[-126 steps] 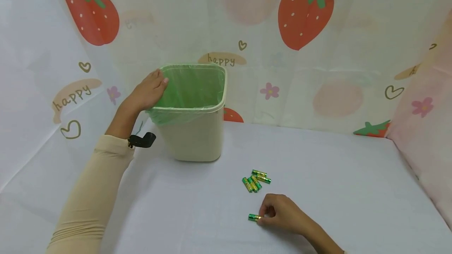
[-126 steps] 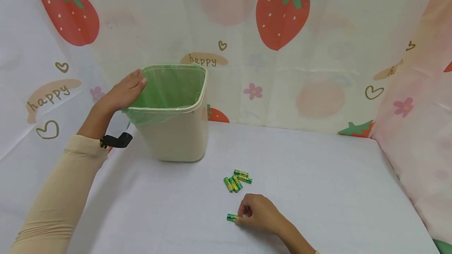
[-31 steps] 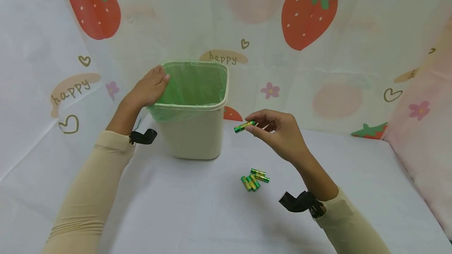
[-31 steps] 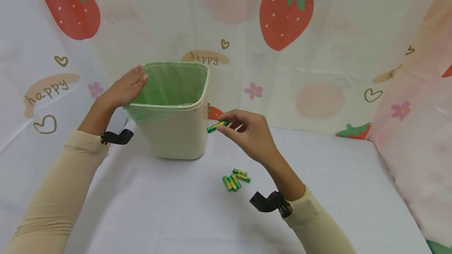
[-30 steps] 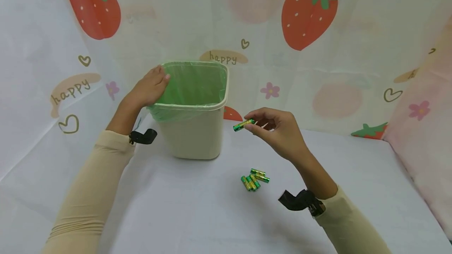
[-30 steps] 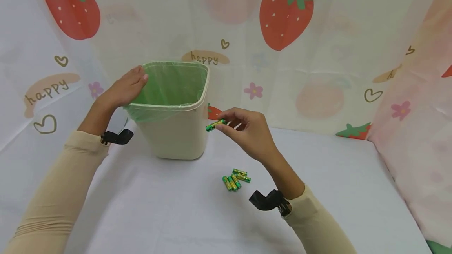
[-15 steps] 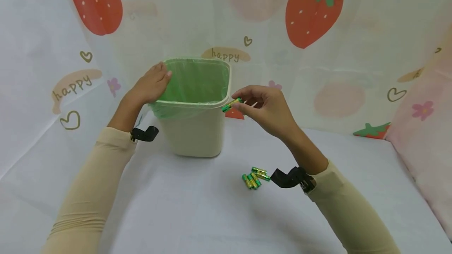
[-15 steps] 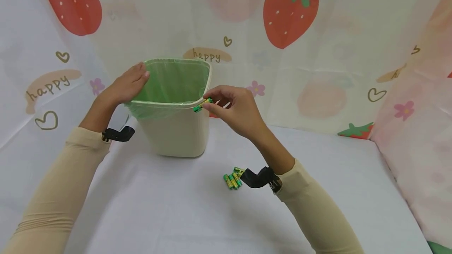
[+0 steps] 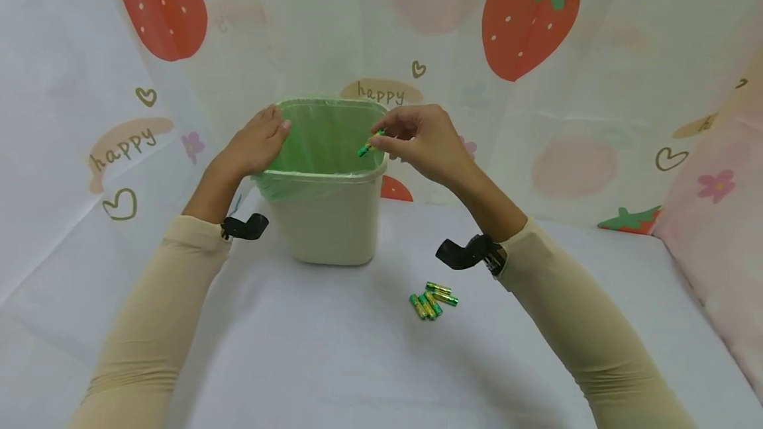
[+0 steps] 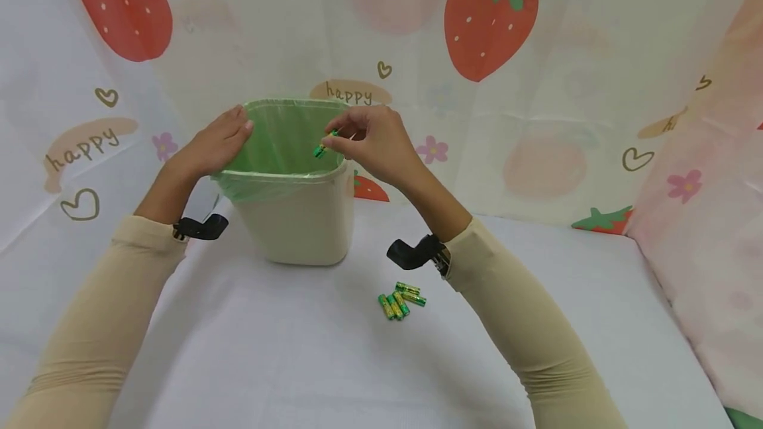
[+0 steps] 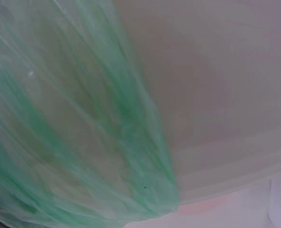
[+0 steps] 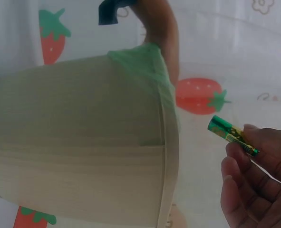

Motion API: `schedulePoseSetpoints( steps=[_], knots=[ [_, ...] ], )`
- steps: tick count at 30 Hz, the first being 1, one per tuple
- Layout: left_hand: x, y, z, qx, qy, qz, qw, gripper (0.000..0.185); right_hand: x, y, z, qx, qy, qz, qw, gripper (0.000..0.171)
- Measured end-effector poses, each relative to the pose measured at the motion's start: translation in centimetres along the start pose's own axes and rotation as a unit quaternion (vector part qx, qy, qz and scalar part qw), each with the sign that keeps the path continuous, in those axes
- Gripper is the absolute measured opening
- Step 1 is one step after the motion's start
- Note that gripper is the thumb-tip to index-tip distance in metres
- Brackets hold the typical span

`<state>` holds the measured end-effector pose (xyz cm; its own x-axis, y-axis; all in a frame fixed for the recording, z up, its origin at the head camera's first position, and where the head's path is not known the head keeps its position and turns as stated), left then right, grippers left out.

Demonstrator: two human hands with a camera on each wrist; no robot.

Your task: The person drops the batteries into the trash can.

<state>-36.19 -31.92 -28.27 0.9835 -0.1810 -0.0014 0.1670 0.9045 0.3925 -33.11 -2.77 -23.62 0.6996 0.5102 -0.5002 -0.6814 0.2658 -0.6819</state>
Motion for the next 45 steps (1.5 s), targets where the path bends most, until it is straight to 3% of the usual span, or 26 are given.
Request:
schedulePoseSetpoints(
  steps=[17, 26, 36, 45],
  knots=[
    [-0.4, 0.4, -0.6, 0.000, 0.002, -0.001, 1.0000, 0.066, -4.4, 2.4, -2.1, 0.050, -0.054, -0.052, 0.996, 0.015],
    [-0.3, 0.6, 0.4, -0.008, 0.006, -0.011, 0.9999, 0.066, -6.4, 2.7, -3.3, 0.051, -0.064, -0.062, 0.995, 0.013],
    [-0.1, 0.4, 0.0, -0.001, -0.002, -0.004, 1.0000, 0.067, -6.4, 2.8, -4.4, 0.037, -0.070, -0.075, 0.994, 0.023],
    [0.0, 0.3, 0.0, 0.000, 0.002, -0.003, 1.0000, 0.066, -5.7, 2.9, -3.5, 0.036, -0.069, -0.067, 0.995, 0.018]
  ],
)
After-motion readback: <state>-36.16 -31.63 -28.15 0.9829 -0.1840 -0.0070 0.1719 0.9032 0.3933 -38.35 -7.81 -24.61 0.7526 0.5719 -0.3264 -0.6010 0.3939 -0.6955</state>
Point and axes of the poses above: each hand's wrist, its own x-axis away from the middle knuckle, its own z-axis out of the back of the hand, y = z × x, the point moved 4 cm from there along -x, towards the middle knuckle, and after that the axes turned 2 degrees about z, right-handed, at the moved point
